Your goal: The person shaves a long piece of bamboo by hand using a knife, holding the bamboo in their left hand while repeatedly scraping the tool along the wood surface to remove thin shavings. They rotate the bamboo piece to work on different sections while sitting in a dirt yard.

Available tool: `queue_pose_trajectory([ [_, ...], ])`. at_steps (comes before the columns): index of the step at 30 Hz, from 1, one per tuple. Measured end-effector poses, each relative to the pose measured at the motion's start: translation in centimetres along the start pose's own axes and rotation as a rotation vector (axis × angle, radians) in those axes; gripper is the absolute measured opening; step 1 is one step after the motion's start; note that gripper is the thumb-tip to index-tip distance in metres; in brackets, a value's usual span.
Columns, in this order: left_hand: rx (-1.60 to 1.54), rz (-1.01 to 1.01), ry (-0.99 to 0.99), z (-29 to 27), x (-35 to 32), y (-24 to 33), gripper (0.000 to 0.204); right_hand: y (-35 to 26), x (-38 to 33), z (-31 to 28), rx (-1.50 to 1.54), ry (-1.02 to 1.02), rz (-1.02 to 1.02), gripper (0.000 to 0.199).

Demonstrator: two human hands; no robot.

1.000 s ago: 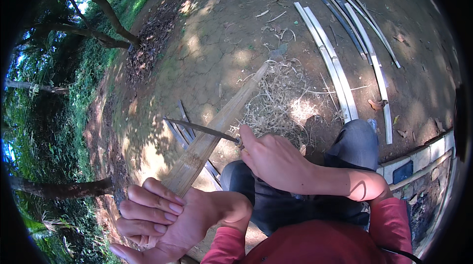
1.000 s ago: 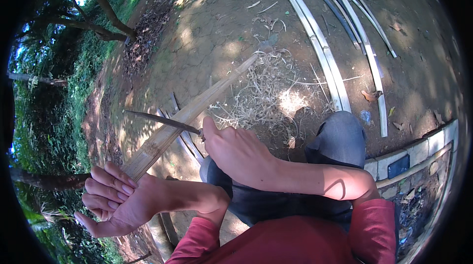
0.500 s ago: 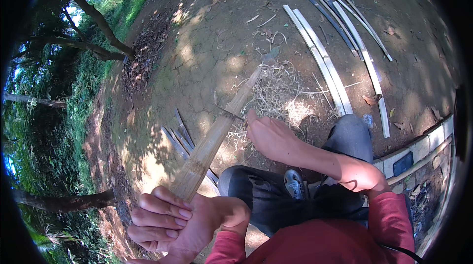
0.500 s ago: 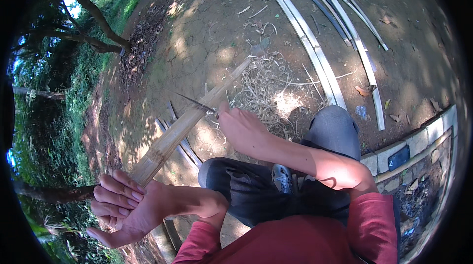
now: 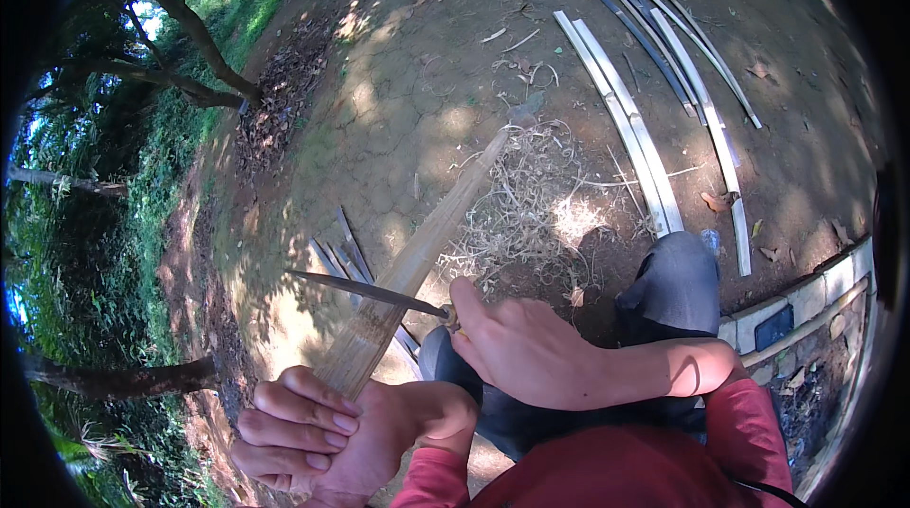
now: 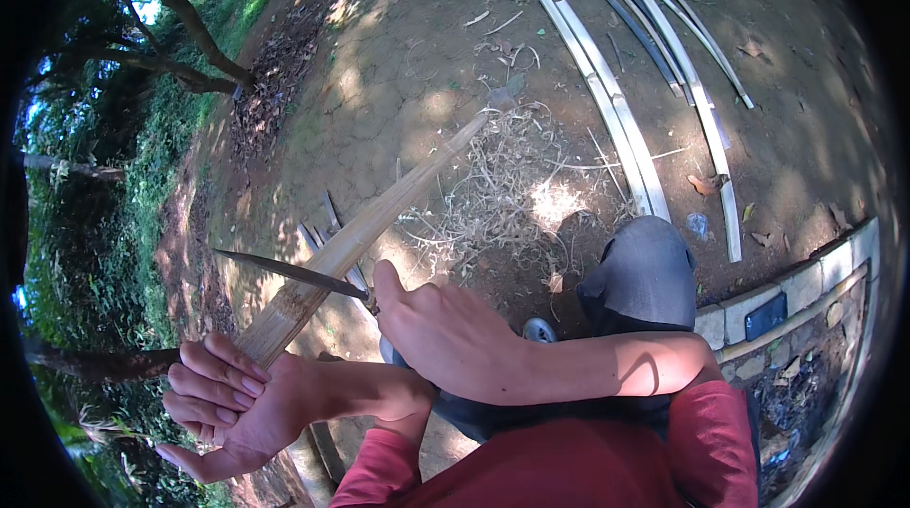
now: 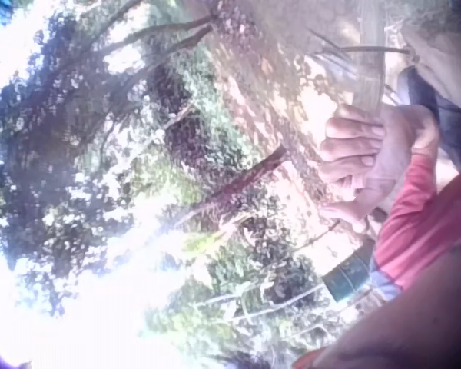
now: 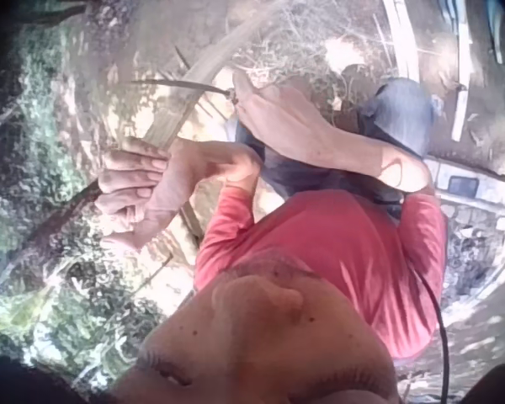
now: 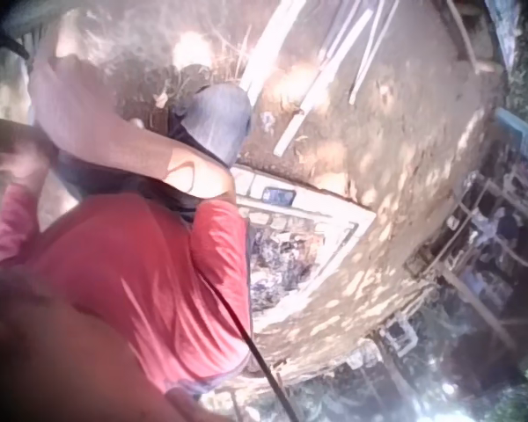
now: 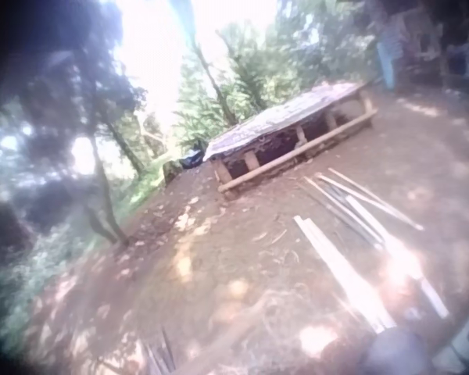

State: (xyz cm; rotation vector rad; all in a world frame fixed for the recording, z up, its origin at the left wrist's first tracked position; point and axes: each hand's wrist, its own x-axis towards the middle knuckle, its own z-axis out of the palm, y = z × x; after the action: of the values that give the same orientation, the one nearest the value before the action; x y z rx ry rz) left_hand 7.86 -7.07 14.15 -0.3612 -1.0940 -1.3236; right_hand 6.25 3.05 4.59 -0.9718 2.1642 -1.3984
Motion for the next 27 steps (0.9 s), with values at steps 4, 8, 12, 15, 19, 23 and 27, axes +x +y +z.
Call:
queue_pose_trajectory([
  [4,0.142,0.067,0.061,0.2,0.2,-0.3,0.052,1.7,1.8,0.6,-0.027,0.077,-0.029,0.028],
  [8,0.056,0.032,-0.012,0.5,0.1,-0.2,0.052,1.0,0.6,-0.2,-0.035,0.101,-0.064,0.024],
  [12,-0.020,-0.053,-0.054,0.0,-0.3,0.4,0.053,0.6,0.4,-0.6,-0.065,0.034,-0.012,0.026],
  [15,-0.060,-0.091,-0.173,-0.8,-0.1,0.8,0.054,0.4,0.5,-0.5,-0.030,0.107,-0.066,0.027],
  [19,-0.129,-0.095,-0.245,-2.0,0.5,0.8,0.061,-0.7,0.0,-0.3,-0.079,0.071,-0.045,0.029],
  [23,-0.154,-0.103,-0.259,-1.9,0.1,1.0,0.061,0.6,0.6,0.6,-0.131,0.170,-0.072,0.023],
  [27,-0.130,-0.086,-0.266,-1.9,-0.1,0.9,0.061,-1.1,-1.1,-0.2,-0.104,0.107,-0.027,0.020],
])
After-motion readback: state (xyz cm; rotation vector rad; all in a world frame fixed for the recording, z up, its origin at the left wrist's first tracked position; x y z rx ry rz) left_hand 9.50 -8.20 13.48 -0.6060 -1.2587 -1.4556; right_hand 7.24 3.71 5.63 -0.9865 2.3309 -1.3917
